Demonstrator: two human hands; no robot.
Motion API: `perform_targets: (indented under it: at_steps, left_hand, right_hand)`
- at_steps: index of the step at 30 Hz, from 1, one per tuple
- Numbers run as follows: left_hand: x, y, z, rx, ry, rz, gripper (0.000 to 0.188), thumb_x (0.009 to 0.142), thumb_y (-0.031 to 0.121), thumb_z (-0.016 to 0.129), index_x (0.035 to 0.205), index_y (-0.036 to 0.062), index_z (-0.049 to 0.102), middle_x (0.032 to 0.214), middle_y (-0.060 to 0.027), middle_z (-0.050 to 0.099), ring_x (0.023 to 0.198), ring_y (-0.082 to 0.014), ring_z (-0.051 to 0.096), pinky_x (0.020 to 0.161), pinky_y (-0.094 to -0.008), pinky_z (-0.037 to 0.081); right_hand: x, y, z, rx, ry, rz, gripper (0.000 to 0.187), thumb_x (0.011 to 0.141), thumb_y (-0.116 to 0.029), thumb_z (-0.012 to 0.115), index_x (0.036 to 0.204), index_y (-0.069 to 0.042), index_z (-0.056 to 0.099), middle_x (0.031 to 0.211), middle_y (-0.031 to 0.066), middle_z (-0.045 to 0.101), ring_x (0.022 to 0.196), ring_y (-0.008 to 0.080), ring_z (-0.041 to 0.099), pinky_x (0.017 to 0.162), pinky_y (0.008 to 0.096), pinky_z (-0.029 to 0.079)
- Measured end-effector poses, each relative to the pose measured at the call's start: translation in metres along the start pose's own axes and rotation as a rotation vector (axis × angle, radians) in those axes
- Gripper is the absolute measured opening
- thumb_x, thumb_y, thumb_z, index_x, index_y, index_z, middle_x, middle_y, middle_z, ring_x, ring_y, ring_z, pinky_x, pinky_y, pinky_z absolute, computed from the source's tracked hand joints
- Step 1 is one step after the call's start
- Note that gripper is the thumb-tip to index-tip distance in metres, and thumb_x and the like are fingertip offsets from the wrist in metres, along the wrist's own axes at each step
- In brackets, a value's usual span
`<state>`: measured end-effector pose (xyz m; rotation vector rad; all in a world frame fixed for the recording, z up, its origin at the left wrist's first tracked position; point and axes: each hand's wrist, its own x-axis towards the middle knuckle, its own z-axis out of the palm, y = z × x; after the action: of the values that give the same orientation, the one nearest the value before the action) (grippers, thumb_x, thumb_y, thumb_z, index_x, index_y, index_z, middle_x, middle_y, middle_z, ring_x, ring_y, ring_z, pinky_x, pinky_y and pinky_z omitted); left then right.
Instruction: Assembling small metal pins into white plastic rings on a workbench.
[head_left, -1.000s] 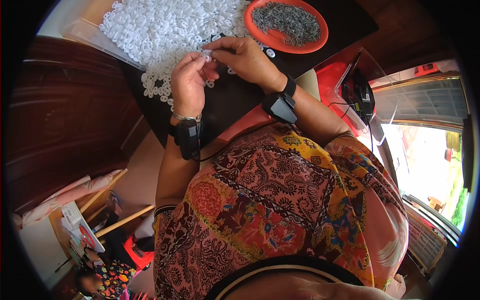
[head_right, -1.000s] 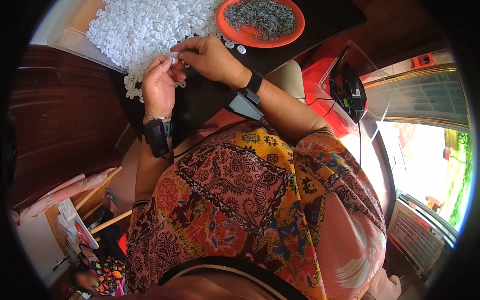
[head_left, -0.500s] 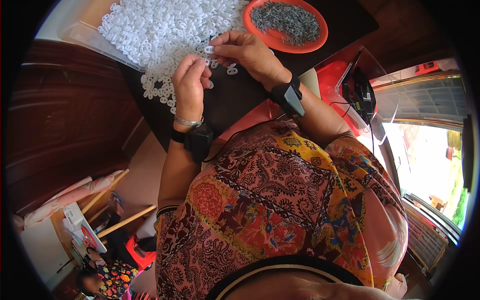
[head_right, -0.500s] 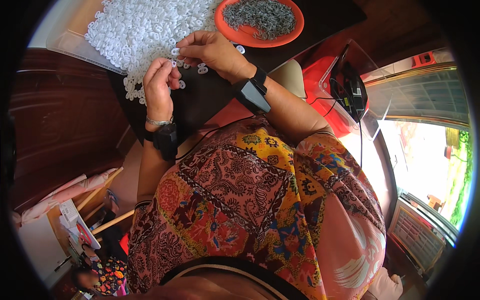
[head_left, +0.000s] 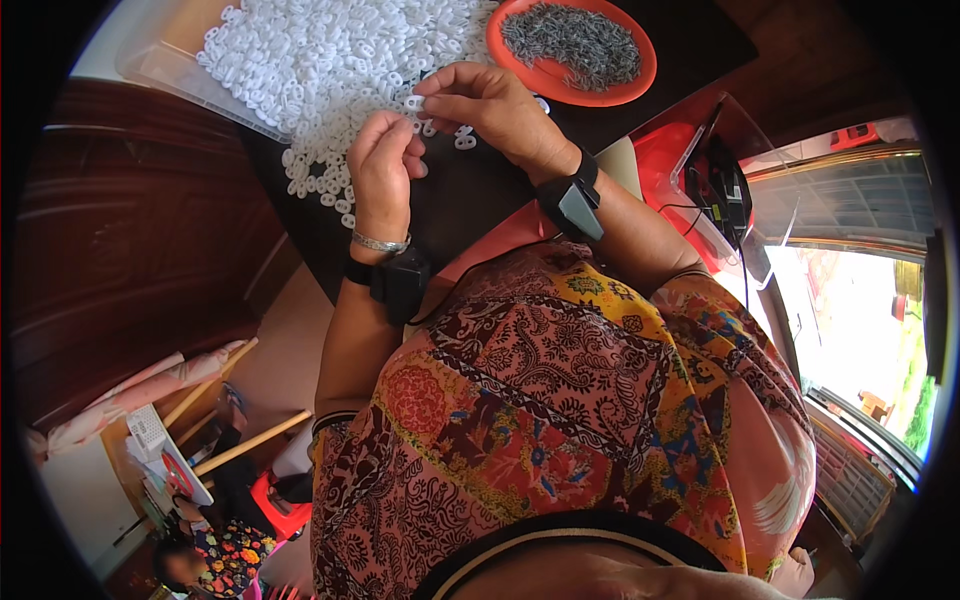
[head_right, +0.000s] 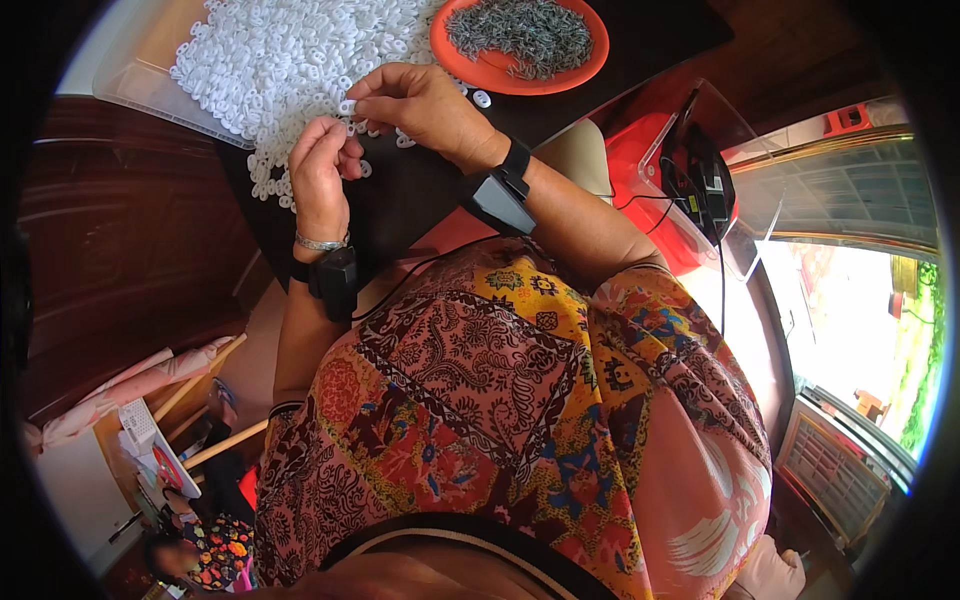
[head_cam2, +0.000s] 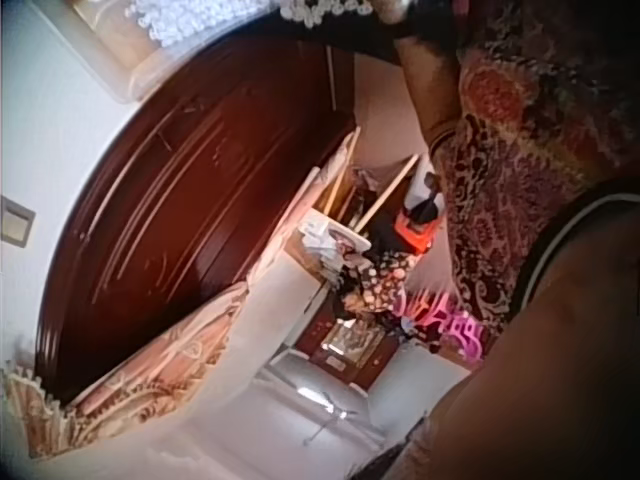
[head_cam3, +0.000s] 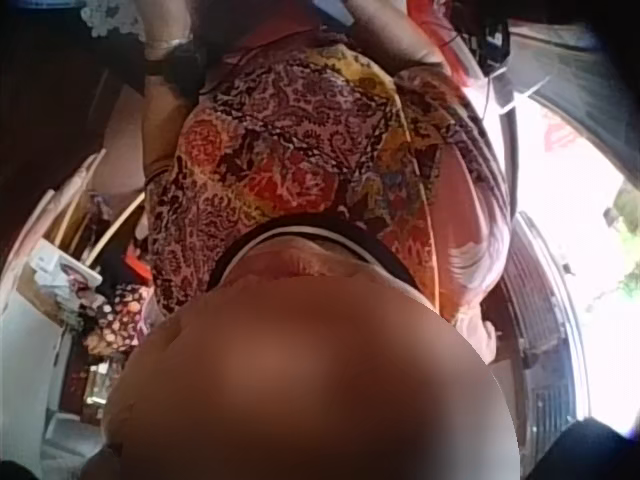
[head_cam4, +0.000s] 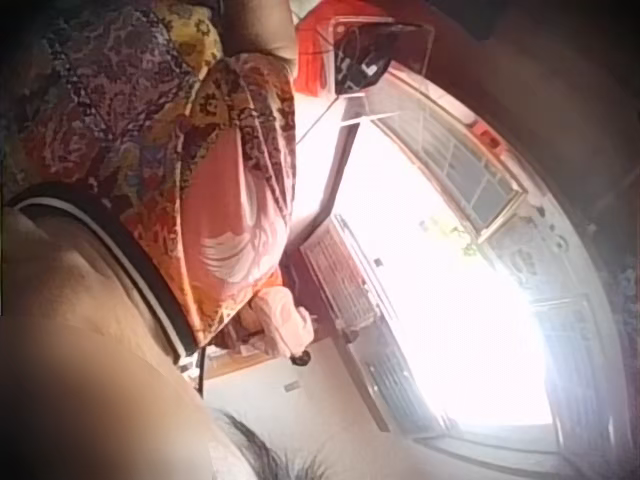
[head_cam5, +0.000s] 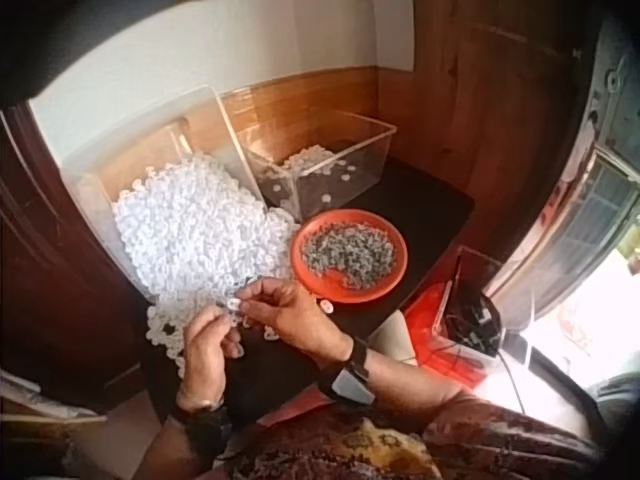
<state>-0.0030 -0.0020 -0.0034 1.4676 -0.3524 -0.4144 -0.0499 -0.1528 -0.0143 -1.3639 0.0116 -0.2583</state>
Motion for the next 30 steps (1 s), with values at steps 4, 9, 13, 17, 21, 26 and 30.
perform_targets:
  at_steps: [4,9,13,17,21,26,30]
  left_hand:
    - [0.001,-0.001,-0.001,-0.009,0.02,-0.013,0.014,0.087,0.015,0.052,0.079,0.0042,0.056,0.066,-0.0012,0.052,0.052,-0.0072,0.045,0.047,-0.0198,0.037]
    - [0.001,-0.001,-0.001,-0.028,0.022,-0.013,0.014,0.087,0.015,0.052,0.08,0.0038,0.056,0.066,-0.0013,0.052,0.052,-0.0073,0.045,0.047,-0.0198,0.037]
    - [0.001,-0.002,-0.001,-0.026,0.017,-0.004,0.015,0.087,0.015,0.052,0.079,0.0035,0.056,0.065,-0.0014,0.051,0.051,-0.0072,0.044,0.047,-0.0196,0.037]
    - [0.0,-0.001,-0.001,0.008,0.023,0.012,0.015,0.087,0.015,0.052,0.078,0.0035,0.056,0.065,-0.0015,0.051,0.051,-0.0071,0.045,0.046,-0.0196,0.037]
    - [0.001,0.0,0.0,0.025,0.031,0.027,0.015,0.086,0.015,0.052,0.077,0.0036,0.056,0.064,-0.0012,0.051,0.051,-0.0067,0.045,0.045,-0.0196,0.036]
    - [-0.002,-0.002,0.002,0.102,0.047,0.117,0.016,0.087,0.015,0.051,0.077,0.0035,0.055,0.064,-0.0003,0.05,0.052,-0.0057,0.043,0.046,-0.0194,0.036]
    - [-0.002,-0.001,0.001,0.067,0.053,0.1,0.016,0.088,0.014,0.051,0.077,0.0033,0.055,0.064,0.0003,0.049,0.052,-0.0052,0.042,0.046,-0.0193,0.036]
  right_hand:
    - [-0.001,0.0,0.001,-0.015,-0.01,-0.032,0.017,0.086,-0.008,0.06,0.102,-0.004,0.064,0.082,0.0001,0.063,0.073,0.0059,0.057,0.067,0.0194,0.047]
    - [-0.002,0.002,0.002,-0.039,-0.001,-0.05,0.02,0.086,-0.009,0.061,0.106,-0.006,0.065,0.081,-0.002,0.063,0.074,0.0039,0.058,0.065,0.0183,0.046]
    - [-0.005,-0.005,0.007,-0.051,0.018,-0.041,0.02,0.083,-0.01,0.064,0.102,-0.004,0.066,0.084,-0.0006,0.066,0.074,0.0031,0.057,0.062,0.018,0.045]
    - [-0.006,-0.008,0.007,-0.063,0.014,-0.018,0.02,0.083,-0.01,0.065,0.102,-0.004,0.066,0.084,-0.0001,0.066,0.075,0.0035,0.058,0.064,0.0181,0.046]
    - [-0.006,-0.008,0.007,-0.07,0.02,-0.02,0.02,0.083,-0.01,0.065,0.101,-0.003,0.066,0.083,-0.0004,0.065,0.074,0.0034,0.058,0.063,0.018,0.045]
    - [-0.005,-0.005,0.005,-0.079,0.009,-0.008,0.02,0.083,-0.011,0.065,0.101,-0.004,0.065,0.082,-0.0013,0.065,0.072,0.003,0.057,0.061,0.0176,0.044]
    - [-0.005,-0.007,0.007,-0.042,-0.003,-0.039,0.02,0.082,-0.013,0.065,0.101,-0.004,0.065,0.081,-0.002,0.064,0.07,0.0019,0.055,0.059,0.0171,0.043]
